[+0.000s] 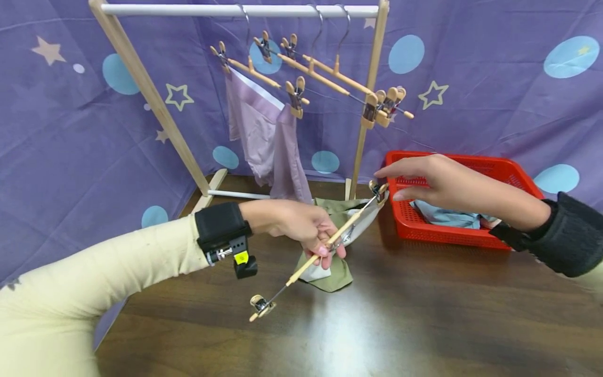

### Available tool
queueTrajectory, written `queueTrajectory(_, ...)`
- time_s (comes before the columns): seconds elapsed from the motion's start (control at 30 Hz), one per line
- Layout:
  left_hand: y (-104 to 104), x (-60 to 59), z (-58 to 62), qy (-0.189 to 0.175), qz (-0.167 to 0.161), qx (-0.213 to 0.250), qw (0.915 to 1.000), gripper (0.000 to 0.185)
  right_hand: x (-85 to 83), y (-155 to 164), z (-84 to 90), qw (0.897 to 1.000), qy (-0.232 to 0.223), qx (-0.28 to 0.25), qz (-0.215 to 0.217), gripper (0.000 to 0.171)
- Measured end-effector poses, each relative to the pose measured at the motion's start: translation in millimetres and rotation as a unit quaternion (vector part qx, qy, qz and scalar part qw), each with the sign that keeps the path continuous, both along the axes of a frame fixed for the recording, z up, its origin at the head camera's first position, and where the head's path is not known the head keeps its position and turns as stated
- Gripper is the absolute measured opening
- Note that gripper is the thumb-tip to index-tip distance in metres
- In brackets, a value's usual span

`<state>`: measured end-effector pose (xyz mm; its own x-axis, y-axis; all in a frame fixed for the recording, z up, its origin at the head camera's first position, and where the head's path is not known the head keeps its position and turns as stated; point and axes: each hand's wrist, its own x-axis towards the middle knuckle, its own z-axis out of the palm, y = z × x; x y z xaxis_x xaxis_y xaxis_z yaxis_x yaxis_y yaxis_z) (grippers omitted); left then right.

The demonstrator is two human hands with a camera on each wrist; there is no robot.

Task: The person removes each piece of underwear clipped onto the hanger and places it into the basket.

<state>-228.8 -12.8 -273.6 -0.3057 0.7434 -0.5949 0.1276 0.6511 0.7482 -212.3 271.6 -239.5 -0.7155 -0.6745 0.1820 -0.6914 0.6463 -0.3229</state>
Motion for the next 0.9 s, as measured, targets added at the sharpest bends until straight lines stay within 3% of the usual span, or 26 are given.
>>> queueTrajectory(0.43,14,-4.0,3.2,-0.01,0.011,-0.044,0.9989,0.03,-3.7,-8,-1.8,0.998,-0.052,0.023,-0.002,0.046)
queueTrajectory(0.9,16,-4.4,2.8,-0.012,0.039,-0.059,0.9974,0.025,-0.3,-8,-7.3,0.999,-0.03,0.037,-0.018,0.025)
